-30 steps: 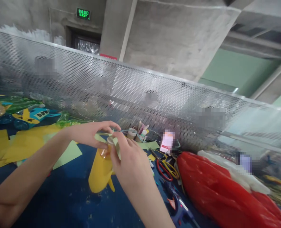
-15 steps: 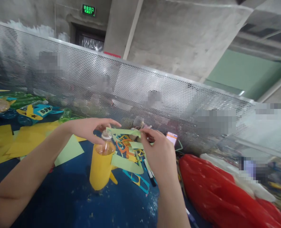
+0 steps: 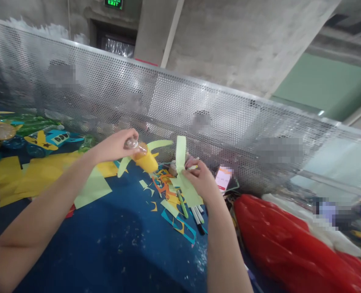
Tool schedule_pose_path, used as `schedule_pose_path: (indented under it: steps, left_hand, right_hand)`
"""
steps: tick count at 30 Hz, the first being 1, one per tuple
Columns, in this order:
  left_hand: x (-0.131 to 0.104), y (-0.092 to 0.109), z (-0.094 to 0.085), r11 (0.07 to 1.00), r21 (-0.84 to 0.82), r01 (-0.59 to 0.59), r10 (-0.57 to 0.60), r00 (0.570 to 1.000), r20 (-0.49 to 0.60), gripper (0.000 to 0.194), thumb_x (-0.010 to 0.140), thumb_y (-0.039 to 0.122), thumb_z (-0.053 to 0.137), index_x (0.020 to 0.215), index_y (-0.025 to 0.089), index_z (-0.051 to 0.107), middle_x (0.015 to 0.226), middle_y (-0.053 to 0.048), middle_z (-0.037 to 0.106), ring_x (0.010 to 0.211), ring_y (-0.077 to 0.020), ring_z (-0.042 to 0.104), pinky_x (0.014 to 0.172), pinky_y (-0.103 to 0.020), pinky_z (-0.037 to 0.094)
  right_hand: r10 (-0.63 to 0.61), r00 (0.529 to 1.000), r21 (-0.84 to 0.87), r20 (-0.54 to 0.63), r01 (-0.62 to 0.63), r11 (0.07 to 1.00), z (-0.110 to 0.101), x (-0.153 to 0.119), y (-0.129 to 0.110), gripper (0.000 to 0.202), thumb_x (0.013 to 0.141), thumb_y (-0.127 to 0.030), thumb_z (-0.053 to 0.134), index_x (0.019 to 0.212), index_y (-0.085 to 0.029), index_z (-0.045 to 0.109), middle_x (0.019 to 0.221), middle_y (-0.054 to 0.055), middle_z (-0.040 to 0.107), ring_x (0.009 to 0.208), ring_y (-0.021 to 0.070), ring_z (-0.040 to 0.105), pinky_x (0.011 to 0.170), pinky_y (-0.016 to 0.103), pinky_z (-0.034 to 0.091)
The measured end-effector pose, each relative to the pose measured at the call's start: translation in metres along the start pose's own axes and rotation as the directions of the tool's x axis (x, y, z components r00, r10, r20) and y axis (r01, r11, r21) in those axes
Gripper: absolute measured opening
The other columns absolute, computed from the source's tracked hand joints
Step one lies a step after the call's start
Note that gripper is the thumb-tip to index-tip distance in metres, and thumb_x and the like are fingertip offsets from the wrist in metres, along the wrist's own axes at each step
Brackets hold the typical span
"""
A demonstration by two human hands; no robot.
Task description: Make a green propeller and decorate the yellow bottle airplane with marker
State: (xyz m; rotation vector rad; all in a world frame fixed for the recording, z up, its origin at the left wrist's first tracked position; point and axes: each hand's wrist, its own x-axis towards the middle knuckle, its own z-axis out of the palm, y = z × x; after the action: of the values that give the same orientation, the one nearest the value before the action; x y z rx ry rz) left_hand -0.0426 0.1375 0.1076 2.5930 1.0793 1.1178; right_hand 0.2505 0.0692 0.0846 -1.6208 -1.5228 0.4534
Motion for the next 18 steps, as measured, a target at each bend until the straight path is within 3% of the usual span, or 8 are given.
schedule_pose_path:
  steps: [2, 4, 7, 10, 13, 18]
  left_hand:
    - [0.003, 0.001, 0.014, 0.995, 0.087, -0.056, 0.058, 0.998, -0.024, 0.021, 0.082, 0.029, 0.058, 0.097, 0.018, 0.049, 0.098, -0.008, 0.058, 0.088, -0.0208, 0.055, 0.075, -0.031, 0.043]
    - [0.004, 0.002, 0.033, 0.979, 0.188, -0.083, 0.085, 0.996, -0.005, 0.021, 0.082, 0.027, 0.057, 0.098, 0.016, 0.049, 0.096, -0.01, 0.058, 0.089, -0.0227, 0.054, 0.077, -0.033, 0.044]
    - [-0.002, 0.001, 0.065, 0.935, 0.338, -0.106, 0.101, 0.994, 0.034, 0.028, 0.083, 0.024, 0.053, 0.108, 0.011, 0.05, 0.098, -0.014, 0.059, 0.091, -0.0264, 0.054, 0.08, -0.038, 0.045]
    - [-0.022, -0.002, 0.092, 0.896, 0.412, -0.162, 0.13, 0.986, 0.104, 0.024, 0.086, 0.018, 0.045, 0.107, 0.009, 0.052, 0.098, -0.015, 0.058, 0.091, -0.0276, 0.052, 0.076, -0.038, 0.046]
    - [-0.048, -0.009, 0.108, 0.888, 0.391, -0.244, 0.175, 0.963, 0.203, 0.022, 0.09, 0.018, 0.042, 0.107, 0.01, 0.054, 0.1, -0.016, 0.058, 0.094, -0.0281, 0.052, 0.072, -0.036, 0.047]
    - [-0.075, -0.02, 0.112, 0.904, 0.349, -0.247, 0.163, 0.954, 0.252, 0.03, 0.091, 0.038, 0.052, 0.109, 0.013, 0.056, 0.102, -0.014, 0.058, 0.098, -0.0285, 0.053, 0.077, -0.038, 0.048]
  right_hand:
    - [-0.016, 0.982, 0.043, 0.19, 0.008, 0.999, 0.015, -0.005, 0.001, 0.029, 0.067, -0.044, 0.065, 0.081, -0.021, 0.054, 0.067, -0.001, 0.066, 0.05, 0.0112, 0.052, 0.048, 0.023, 0.038]
    - [-0.02, 0.929, 0.066, 0.37, -0.005, 0.998, 0.035, -0.017, 0.006, 0.03, 0.069, -0.044, 0.064, 0.085, -0.019, 0.058, 0.069, -0.002, 0.064, 0.052, 0.0102, 0.051, 0.049, 0.023, 0.038]
    - [-0.005, 0.865, 0.157, 0.502, -0.085, 0.984, 0.067, -0.049, 0.026, 0.027, 0.073, -0.04, 0.063, 0.087, -0.017, 0.061, 0.072, -0.001, 0.065, 0.059, 0.011, 0.056, 0.055, 0.023, 0.043]
    - [0.025, 0.847, 0.136, 0.531, -0.114, 0.984, 0.086, -0.087, 0.046, 0.019, 0.074, -0.032, 0.063, 0.084, -0.016, 0.063, 0.072, 0.0, 0.066, 0.061, 0.0117, 0.058, 0.058, 0.024, 0.044]
    - [0.083, 0.907, -0.025, 0.413, -0.08, 0.996, 0.088, -0.115, 0.053, 0.013, 0.078, -0.029, 0.06, 0.082, -0.017, 0.063, 0.061, -0.001, 0.063, 0.054, 0.0121, 0.055, 0.053, 0.023, 0.04]
    - [0.044, 0.933, -0.327, 0.357, 0.081, 0.942, 0.067, -0.117, 0.047, 0.026, 0.083, -0.044, 0.055, 0.083, -0.021, 0.068, 0.046, -0.004, 0.054, 0.043, 0.0135, 0.05, 0.045, 0.023, 0.031]
